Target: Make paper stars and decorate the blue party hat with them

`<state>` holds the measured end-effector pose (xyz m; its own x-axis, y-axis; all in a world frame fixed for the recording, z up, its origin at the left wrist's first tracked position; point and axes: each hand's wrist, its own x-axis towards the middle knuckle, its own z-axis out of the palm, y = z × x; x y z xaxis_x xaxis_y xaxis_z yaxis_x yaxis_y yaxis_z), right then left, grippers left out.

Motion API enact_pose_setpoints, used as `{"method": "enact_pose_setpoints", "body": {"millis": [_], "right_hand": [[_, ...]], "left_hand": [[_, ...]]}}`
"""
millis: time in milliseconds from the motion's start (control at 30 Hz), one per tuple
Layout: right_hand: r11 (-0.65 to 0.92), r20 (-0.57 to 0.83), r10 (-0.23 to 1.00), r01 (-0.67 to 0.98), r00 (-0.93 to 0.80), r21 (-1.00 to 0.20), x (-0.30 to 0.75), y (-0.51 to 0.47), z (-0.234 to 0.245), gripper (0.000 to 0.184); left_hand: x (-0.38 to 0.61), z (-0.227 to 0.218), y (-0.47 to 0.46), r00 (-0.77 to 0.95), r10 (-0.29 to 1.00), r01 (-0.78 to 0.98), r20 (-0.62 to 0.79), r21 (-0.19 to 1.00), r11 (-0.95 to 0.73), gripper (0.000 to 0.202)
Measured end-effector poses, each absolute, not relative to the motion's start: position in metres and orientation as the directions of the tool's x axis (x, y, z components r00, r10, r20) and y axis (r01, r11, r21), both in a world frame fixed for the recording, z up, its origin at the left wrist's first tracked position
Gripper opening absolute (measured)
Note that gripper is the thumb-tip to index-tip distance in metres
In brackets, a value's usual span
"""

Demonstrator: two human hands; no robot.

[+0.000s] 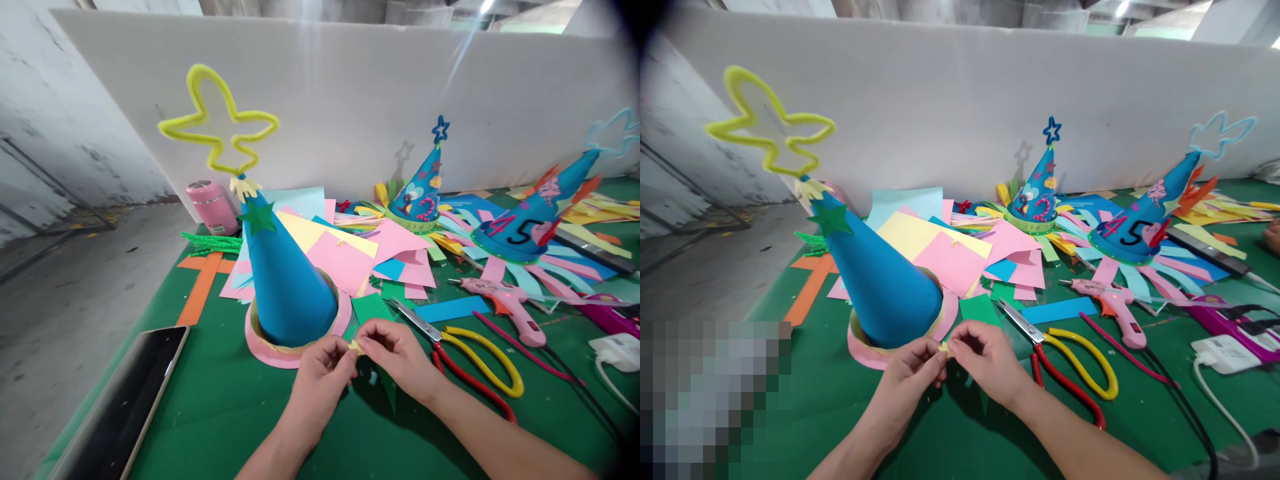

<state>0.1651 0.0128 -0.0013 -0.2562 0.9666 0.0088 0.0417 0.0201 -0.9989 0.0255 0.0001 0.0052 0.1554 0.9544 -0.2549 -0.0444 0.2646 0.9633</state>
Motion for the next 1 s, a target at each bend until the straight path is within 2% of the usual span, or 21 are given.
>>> {"method": "enact_pose_setpoints", "body": {"millis": [300,467,633,767,867,1000], "right_hand": [[0.052,0.025,0.978,0.126,-0.205,-0.991,0.1668,0.0149,-0.0002,0.015],[0.081,0.046,0.981,0.178,-0.19,-0.981,0.1668,0.0133,0.0004,0.014],[0.097,0.059,0.975,0.172,-0.215,-0.98,0.1674,0.013,-0.0013,0.018],[0.051,0.033,0.988,0.119,-0.154,-0.992,0.1704,0.0138,-0.0008,0.022],[0.07,0.05,0.984,0.116,-0.17,-0.991,0.1705,0.0113,0.003,0.017],[0.169,0.104,0.954,0.218,-0.281,-0.961,0.1666,0.0061,0.0061,0.005]], "left_hand": [[0.0224,0.0092,0.0001,0.233,0.936,-0.139,-0.265,0.943,0.302,0.002],[0.0195,0.006,0.0028,0.259,0.934,-0.223,-0.244,0.926,0.304,0.009],[0.0238,0.0048,0.0017,0.165,0.948,-0.164,-0.273,0.94,0.299,0.013],[0.024,0.0034,0.0023,0.132,0.949,-0.182,-0.286,0.934,0.307,0.017],[0.0227,0.002,0.0025,0.118,0.953,-0.18,-0.279,0.938,0.297,0.017],[0.0226,0.0012,0.0014,0.097,0.963,-0.132,-0.251,0.956,0.263,0.018]]}}
